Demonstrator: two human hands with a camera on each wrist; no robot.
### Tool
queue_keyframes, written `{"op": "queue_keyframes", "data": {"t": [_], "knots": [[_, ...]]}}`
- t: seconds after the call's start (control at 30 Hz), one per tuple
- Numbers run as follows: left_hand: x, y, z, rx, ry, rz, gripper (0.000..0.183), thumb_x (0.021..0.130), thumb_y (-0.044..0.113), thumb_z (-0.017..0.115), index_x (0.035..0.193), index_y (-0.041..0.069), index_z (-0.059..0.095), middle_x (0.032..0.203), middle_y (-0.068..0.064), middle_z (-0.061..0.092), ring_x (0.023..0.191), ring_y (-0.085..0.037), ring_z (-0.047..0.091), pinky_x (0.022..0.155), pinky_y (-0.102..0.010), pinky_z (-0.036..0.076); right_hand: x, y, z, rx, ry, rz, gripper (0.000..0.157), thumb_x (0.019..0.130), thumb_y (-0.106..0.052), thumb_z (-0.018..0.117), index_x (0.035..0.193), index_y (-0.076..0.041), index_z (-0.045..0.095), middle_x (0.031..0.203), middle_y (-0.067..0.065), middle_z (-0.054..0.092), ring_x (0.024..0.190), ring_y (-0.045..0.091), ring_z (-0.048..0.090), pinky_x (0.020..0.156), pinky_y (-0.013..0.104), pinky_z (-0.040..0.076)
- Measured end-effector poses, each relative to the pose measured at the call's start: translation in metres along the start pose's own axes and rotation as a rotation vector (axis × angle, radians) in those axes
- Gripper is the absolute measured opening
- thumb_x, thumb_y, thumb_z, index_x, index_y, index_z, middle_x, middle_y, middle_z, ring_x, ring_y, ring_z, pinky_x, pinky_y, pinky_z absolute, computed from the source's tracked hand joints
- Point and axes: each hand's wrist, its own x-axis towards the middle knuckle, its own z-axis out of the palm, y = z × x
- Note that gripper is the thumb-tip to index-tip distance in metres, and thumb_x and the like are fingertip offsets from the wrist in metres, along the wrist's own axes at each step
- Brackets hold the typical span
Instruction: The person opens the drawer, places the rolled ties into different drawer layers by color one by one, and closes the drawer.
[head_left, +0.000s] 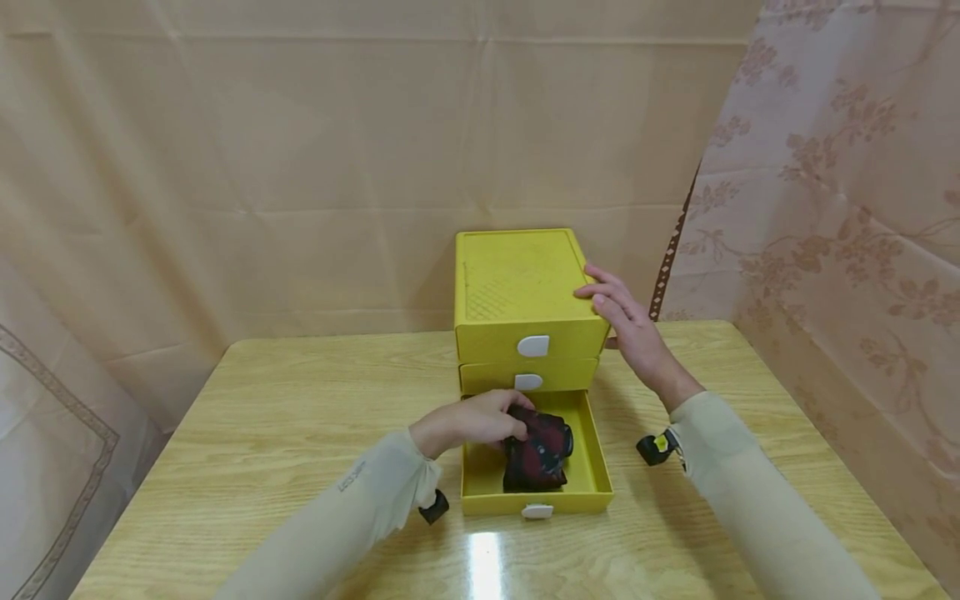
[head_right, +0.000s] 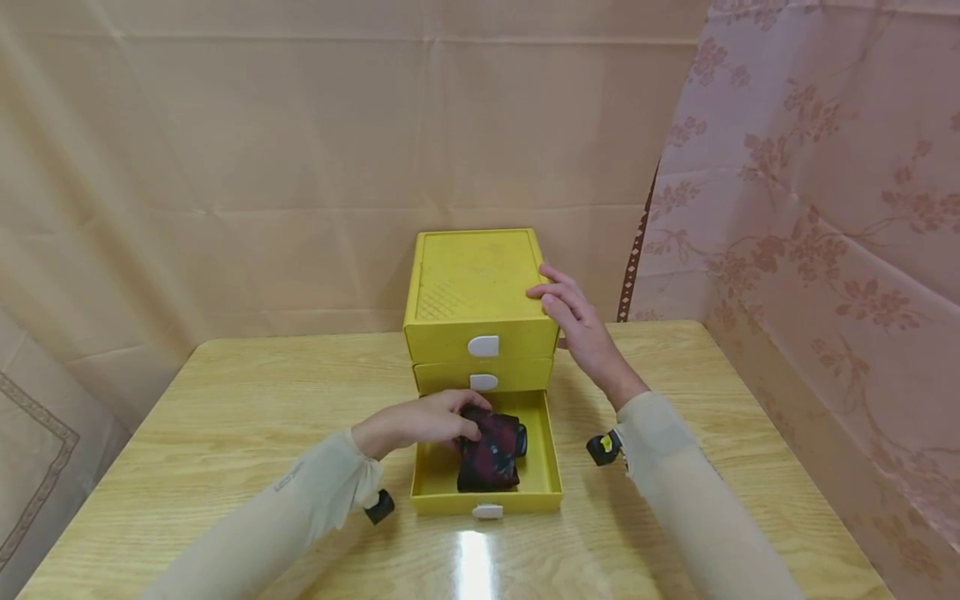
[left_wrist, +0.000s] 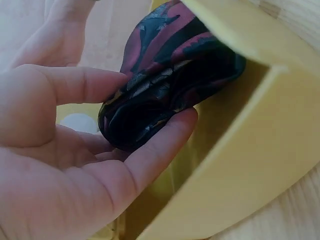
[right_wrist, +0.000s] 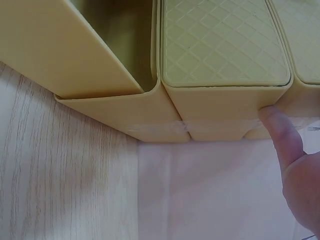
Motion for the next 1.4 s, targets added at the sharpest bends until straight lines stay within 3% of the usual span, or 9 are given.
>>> {"op": "queue_keyframes", "data": {"t": [0.4, 0.73, 0.87, 1.1, 1.4], "knots": [[0.005, -0.009, -0.001, -0.002, 0.023, -0.044, 0.04, 0.094, 0.007, 0.065, 0.132, -0.002, 0.054, 0.111, -0.011, 0.061, 0.097, -0.023, 0.065, 0.082, -0.04, 0.058, 0.002, -0.001, 0.0, 0.008, -0.009, -0.01, 0.044, 0.11, -0.039, 0.041, 0.132, -0.006, 0.058, 0.165, -0.009, 0.023, 0.149, 0.029, 0.025, 0.087, 0.065, 0.051], [0.014, -0.004, 0.002, 0.316, 0.037, -0.091, 0.043, 0.091, 0.012, 0.074, 0.128, -0.002, 0.058, 0.117, -0.009, 0.061, 0.102, -0.021, 0.06, 0.079, -0.037, 0.058, 0.003, 0.0, 0.001, 0.021, -0.009, -0.011, 0.046, 0.11, -0.041, 0.041, 0.132, -0.004, 0.057, 0.164, -0.011, 0.024, 0.149, 0.028, 0.025, 0.087, 0.066, 0.051], [0.017, -0.002, 0.003, 0.39, 0.025, -0.108, 0.036, 0.091, 0.012, 0.073, 0.122, -0.002, 0.063, 0.109, -0.006, 0.063, 0.093, -0.019, 0.059, 0.077, -0.036, 0.057, 0.003, -0.001, 0.001, 0.018, -0.012, -0.013, 0.046, 0.11, -0.04, 0.041, 0.133, -0.004, 0.056, 0.164, -0.01, 0.023, 0.149, 0.028, 0.024, 0.088, 0.069, 0.049], [0.02, 0.005, 0.007, 0.474, 0.0, -0.135, 0.01, 0.091, 0.01, 0.069, 0.096, 0.003, 0.063, 0.085, -0.004, 0.055, 0.075, -0.017, 0.054, 0.072, -0.038, 0.058, 0.0, -0.001, 0.001, 0.004, -0.003, -0.009, 0.043, 0.11, -0.038, 0.04, 0.132, -0.004, 0.057, 0.165, -0.009, 0.023, 0.149, 0.03, 0.024, 0.089, 0.072, 0.046], [0.023, 0.008, 0.01, 0.47, -0.005, -0.192, 0.013, 0.091, 0.012, 0.068, 0.097, 0.005, 0.059, 0.09, -0.006, 0.056, 0.082, -0.019, 0.056, 0.078, -0.041, 0.058, -0.002, 0.001, 0.0, 0.006, -0.01, -0.016, 0.044, 0.11, -0.039, 0.04, 0.133, -0.006, 0.057, 0.165, -0.008, 0.022, 0.149, 0.031, 0.024, 0.088, 0.069, 0.049]]}}
